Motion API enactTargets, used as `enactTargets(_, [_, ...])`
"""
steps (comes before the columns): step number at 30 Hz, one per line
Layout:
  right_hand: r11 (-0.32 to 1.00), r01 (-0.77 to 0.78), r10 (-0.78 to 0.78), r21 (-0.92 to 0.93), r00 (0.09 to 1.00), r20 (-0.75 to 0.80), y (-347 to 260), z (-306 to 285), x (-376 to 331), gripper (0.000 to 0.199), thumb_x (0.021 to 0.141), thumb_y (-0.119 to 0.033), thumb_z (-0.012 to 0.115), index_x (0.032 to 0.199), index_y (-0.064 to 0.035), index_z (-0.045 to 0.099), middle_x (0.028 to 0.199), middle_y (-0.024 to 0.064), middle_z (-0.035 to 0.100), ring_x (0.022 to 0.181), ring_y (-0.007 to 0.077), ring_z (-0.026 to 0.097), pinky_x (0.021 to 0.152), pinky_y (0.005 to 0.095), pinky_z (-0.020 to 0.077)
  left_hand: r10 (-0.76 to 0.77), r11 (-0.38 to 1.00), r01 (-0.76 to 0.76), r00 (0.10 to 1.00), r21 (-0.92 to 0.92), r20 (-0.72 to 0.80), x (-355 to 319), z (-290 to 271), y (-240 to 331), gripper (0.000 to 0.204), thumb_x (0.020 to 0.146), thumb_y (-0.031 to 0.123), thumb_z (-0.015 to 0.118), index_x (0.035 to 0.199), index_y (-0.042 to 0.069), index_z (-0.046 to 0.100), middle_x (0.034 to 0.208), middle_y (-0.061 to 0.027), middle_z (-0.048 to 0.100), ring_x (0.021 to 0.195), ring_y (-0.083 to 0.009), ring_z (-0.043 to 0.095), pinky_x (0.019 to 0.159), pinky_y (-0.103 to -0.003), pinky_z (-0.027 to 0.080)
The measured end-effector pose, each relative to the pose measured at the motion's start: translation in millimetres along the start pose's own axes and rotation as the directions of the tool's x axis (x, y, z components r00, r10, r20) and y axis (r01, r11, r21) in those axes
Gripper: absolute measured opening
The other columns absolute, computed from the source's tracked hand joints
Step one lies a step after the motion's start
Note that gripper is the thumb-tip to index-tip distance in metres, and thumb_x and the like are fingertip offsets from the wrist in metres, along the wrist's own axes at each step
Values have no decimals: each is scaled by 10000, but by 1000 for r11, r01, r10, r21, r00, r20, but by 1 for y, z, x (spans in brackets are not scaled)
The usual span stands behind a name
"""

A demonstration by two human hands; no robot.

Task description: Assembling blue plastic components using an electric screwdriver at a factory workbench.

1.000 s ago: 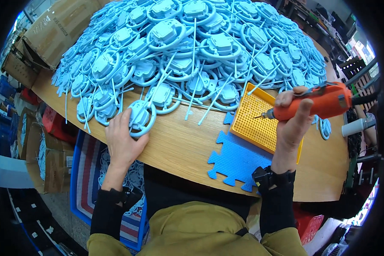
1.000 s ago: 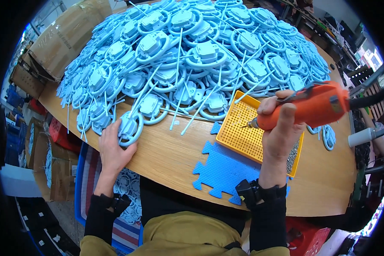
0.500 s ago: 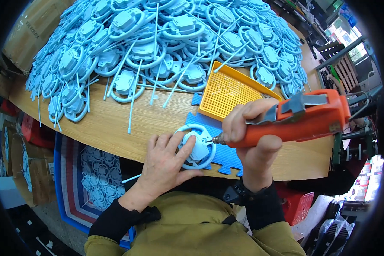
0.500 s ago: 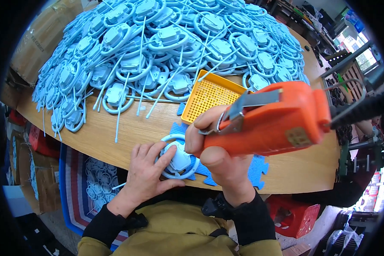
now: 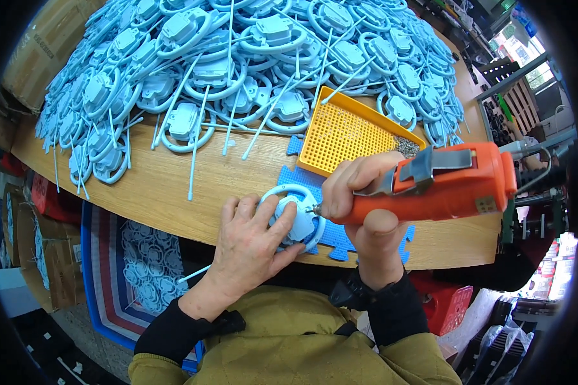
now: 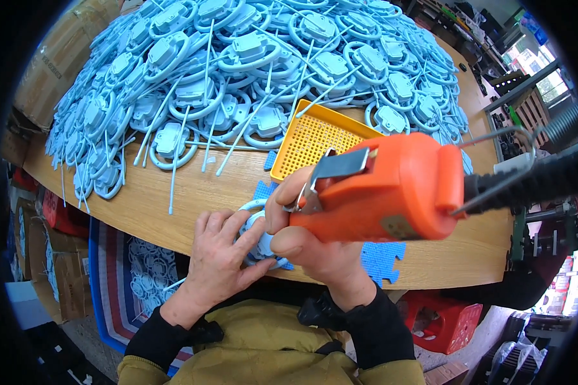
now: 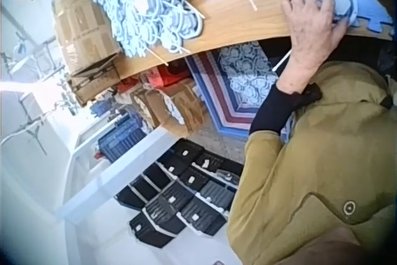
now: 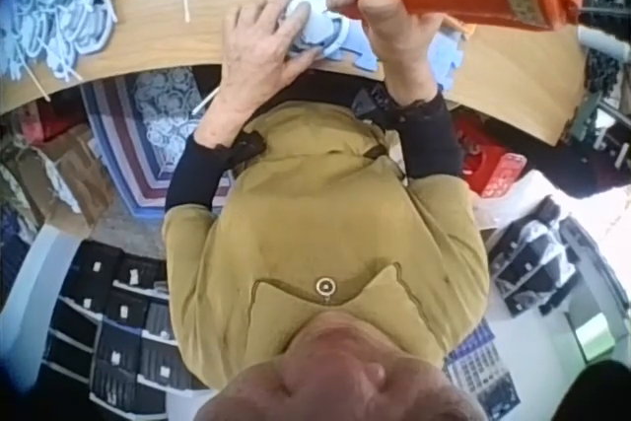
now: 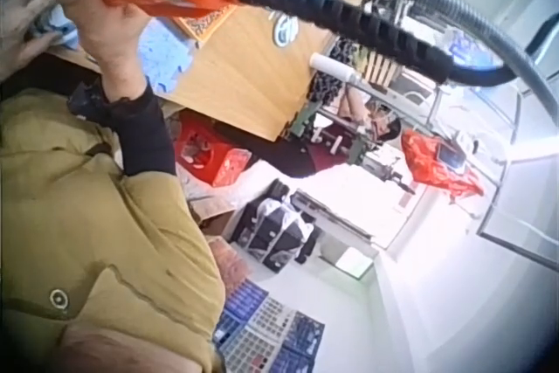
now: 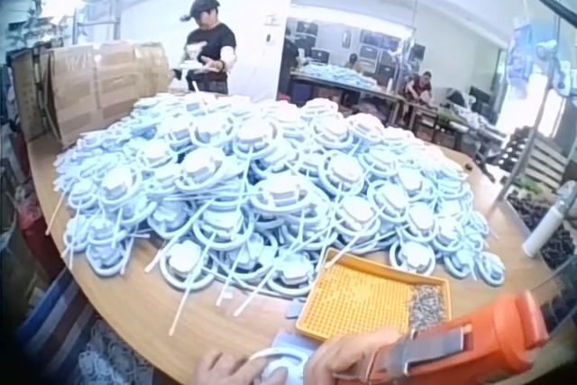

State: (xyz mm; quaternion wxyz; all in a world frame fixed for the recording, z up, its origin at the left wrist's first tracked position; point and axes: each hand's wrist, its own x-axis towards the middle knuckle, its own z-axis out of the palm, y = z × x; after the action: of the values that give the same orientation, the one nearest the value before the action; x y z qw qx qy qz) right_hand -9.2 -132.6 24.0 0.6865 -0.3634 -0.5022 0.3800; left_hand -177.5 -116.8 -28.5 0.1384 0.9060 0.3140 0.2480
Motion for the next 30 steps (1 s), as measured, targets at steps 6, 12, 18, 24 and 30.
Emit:
enactTargets(6, [998,-41,41,-50,999,6,6,5,0,564,738,-501,737,936,-41,476,634,65,521,571,184,532,490,283,450,-19,999,18,999,-27,-37,11,7,1,478,660,318,753,1012,61,555,1010,-94,537,953,-286,497,816,-425,362])
enactTargets(12, [996,-73,71,42,996,45,9,5,10,582,750,-536,708,953,-41,479,632,57,513,562,183,525,485,289,448,-57,997,55,998,-51,-36,6,-3,-1,430,643,256,746,967,52,549,982,-110,537,958,-310,504,834,-437,367])
enactTargets(18, [966,227,-209,122,967,-146,7,-46,51,409,816,-326,724,983,-14,519,663,59,556,570,145,541,529,259,445,-310,923,283,948,261,70,-51,-78,-28,485,620,164,706,1061,30,554,1061,-163,501,1007,-351,483,862,-468,362])
enactTargets(24, [977,214,-210,-4,955,-207,40,-62,79,405,826,-408,691,957,-60,530,666,51,545,627,159,532,608,296,448,-383,860,412,911,302,-152,-41,-81,-84,403,734,110,665,1104,-3,553,1078,-183,520,979,-360,530,832,-424,423])
enactTargets(30, [981,193,-182,28,958,-220,56,-69,85,398,819,-403,702,947,-69,526,672,46,553,630,153,540,630,303,462,-265,898,322,940,299,-215,30,-45,-128,492,779,168,686,1218,24,518,1177,-202,527,1100,-381,513,893,-407,435])
